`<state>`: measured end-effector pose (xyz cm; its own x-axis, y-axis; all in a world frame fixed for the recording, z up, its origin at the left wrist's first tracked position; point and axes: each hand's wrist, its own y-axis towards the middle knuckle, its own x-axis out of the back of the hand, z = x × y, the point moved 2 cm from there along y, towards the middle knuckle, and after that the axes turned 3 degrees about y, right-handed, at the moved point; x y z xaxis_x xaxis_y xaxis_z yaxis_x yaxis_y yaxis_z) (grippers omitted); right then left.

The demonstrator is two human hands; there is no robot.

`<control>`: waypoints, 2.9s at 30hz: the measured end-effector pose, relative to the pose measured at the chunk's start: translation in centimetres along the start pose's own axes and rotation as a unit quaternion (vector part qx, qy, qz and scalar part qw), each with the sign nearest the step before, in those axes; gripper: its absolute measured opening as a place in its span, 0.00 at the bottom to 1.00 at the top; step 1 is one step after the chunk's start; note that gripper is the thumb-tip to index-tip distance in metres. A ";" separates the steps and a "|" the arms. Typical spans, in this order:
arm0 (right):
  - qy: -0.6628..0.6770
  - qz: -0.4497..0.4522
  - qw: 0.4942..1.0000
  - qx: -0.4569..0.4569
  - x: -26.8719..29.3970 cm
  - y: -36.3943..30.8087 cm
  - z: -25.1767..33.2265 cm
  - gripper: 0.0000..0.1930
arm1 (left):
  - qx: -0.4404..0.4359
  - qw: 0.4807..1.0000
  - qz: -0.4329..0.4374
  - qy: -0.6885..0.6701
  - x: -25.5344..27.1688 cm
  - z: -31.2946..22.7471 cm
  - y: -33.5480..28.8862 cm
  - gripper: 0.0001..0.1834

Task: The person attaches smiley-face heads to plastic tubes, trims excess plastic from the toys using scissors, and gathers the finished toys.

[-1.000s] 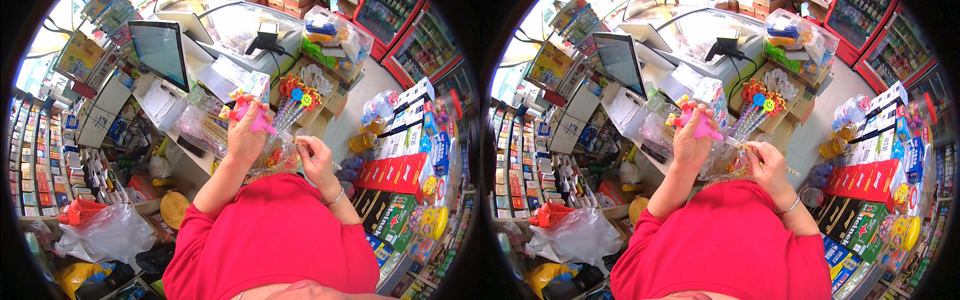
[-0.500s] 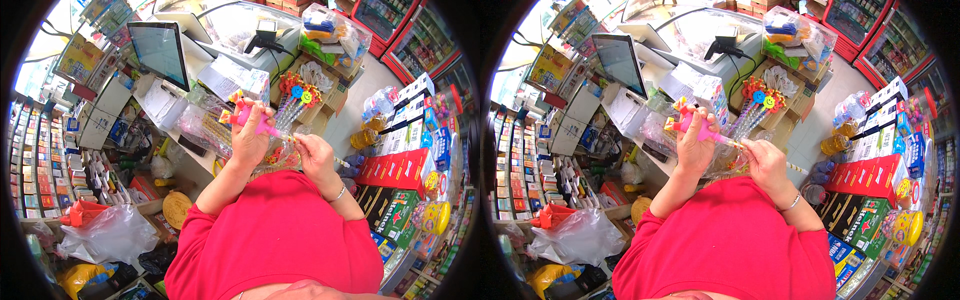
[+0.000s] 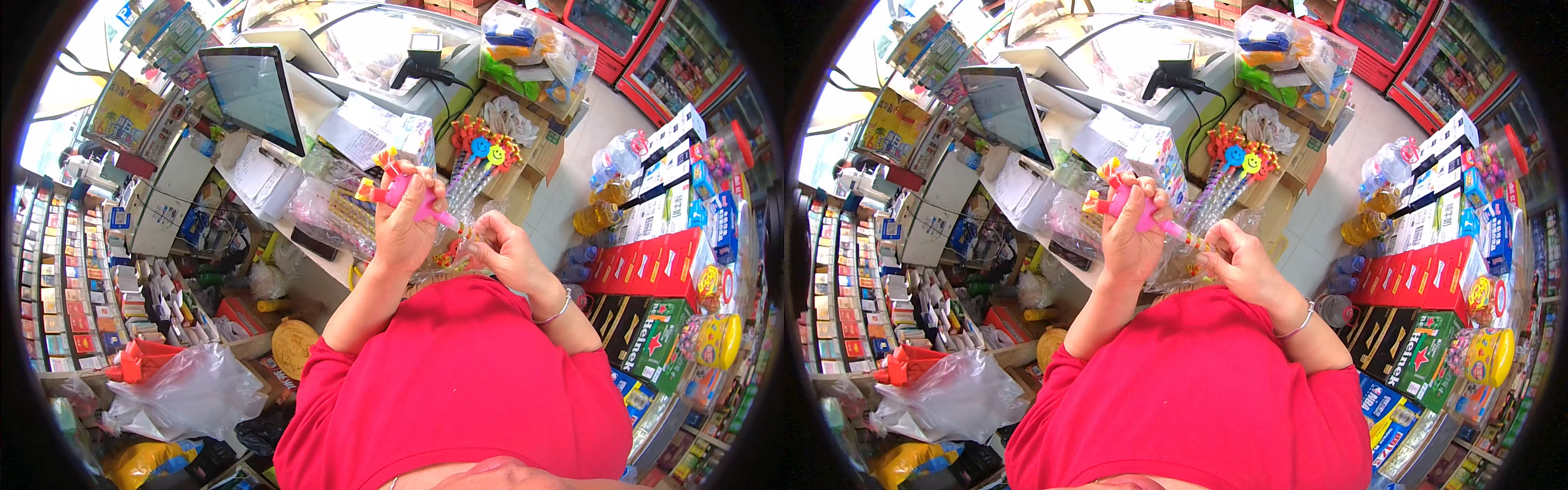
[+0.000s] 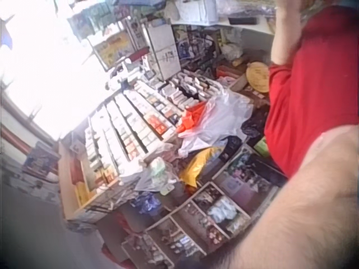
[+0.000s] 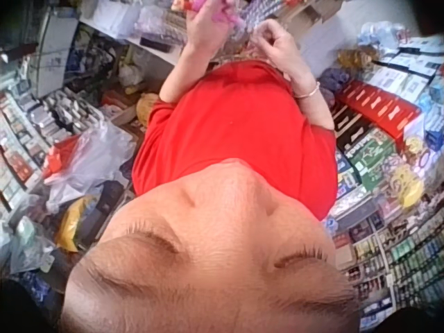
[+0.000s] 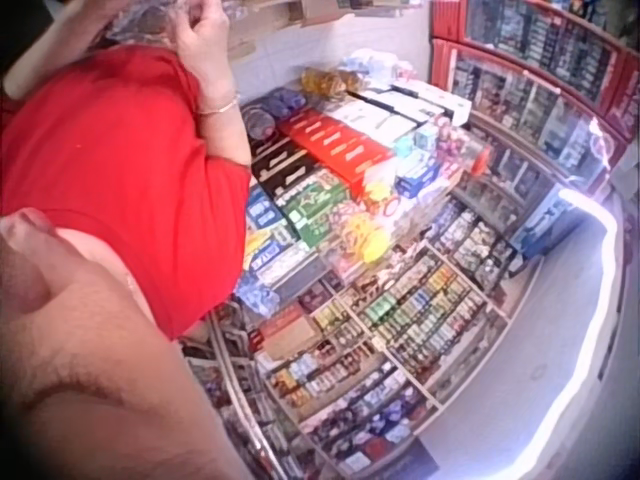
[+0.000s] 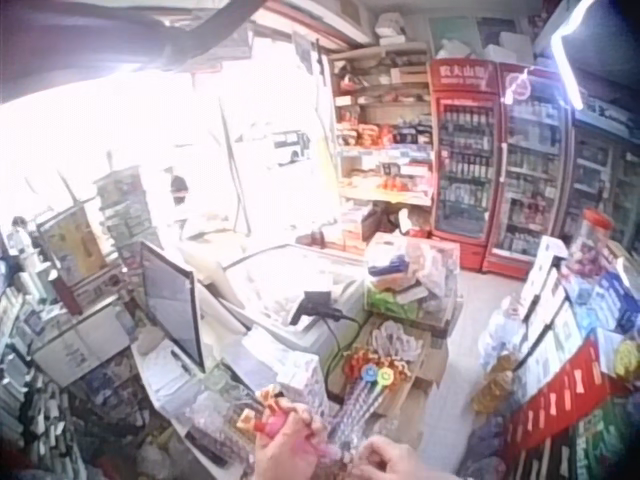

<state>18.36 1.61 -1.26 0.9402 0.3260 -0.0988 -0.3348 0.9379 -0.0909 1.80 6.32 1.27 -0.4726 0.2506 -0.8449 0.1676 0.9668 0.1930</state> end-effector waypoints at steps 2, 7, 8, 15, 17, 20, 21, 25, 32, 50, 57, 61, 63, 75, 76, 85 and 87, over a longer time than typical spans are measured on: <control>-0.036 -0.024 0.999 0.033 -0.4 0.2 -0.2 0.05 | -0.002 1.000 0.003 0.002 0.3 0.0 0.0 0.07; -0.093 -0.031 0.989 0.113 -0.7 0.8 0.4 0.06 | -0.006 0.999 0.028 0.015 0.1 -0.3 -0.1 0.06; -0.068 -0.027 0.993 0.097 -0.8 0.8 0.5 0.06 | -0.004 1.000 0.025 0.007 0.3 -0.3 0.0 0.06; 0.006 -0.048 0.997 0.051 -1.3 0.6 1.1 0.08 | 0.012 1.000 0.002 -0.003 0.5 0.2 -0.3 0.06; -0.061 -0.052 0.993 0.084 -1.0 0.5 0.6 0.08 | 0.016 1.000 0.004 -0.009 0.5 0.2 -0.3 0.06; 0.025 0.009 0.999 -0.023 -0.9 0.6 1.0 0.07 | 0.022 1.000 0.007 -0.008 0.4 0.3 -0.4 0.06; 0.017 0.025 0.999 -0.036 -0.7 0.7 0.9 0.07 | 0.024 1.000 0.008 -0.006 0.4 0.3 -0.4 0.06; -0.026 0.001 1.000 0.014 -1.1 0.7 1.2 0.06 | 0.027 1.000 -0.002 -0.005 0.4 0.5 -0.5 0.06; -0.057 -0.021 0.997 0.041 -1.4 0.7 0.9 0.05 | 0.025 1.000 0.004 0.011 0.1 0.6 -0.6 0.06; -0.181 -0.073 0.973 0.124 -1.8 0.4 1.7 0.06 | 0.029 0.999 -0.025 0.003 -0.2 1.1 -1.4 0.06; -0.134 -0.049 0.987 0.069 -1.8 0.3 2.1 0.08 | 0.026 0.999 -0.017 0.014 -0.4 1.2 -1.8 0.05; -0.315 -0.139 0.916 0.207 -2.5 -0.2 3.4 0.06 | -0.002 0.998 -0.059 -0.003 0.3 1.1 -1.7 0.06; -0.356 -0.148 0.886 0.257 -2.5 -0.1 3.0 0.06 | -0.006 0.998 -0.064 -0.008 0.3 1.2 -1.8 0.06; -0.103 -0.023 0.992 0.069 -1.7 0.0 2.0 0.07 | 0.019 1.000 -0.001 -0.008 -0.1 1.0 -2.0 0.04; -0.097 -0.018 0.993 0.065 -1.7 0.0 2.1 0.07 | 0.020 1.000 0.000 -0.010 -0.1 1.0 -2.0 0.04; 0.118 0.094 0.987 -0.050 -1.1 0.1 1.2 0.12 | 0.029 0.998 0.046 0.009 -0.3 1.0 -2.4 0.06; 0.170 0.109 0.977 -0.073 -1.2 0.2 1.1 0.13 | 0.032 0.997 0.064 0.004 -0.3 0.8 -2.5 0.06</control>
<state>17.28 1.50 -0.07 0.7785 0.4345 -0.4528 -0.5534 0.8157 -0.1686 2.24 3.82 0.60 -0.4502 0.3719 -0.8118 0.2814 0.9219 0.2663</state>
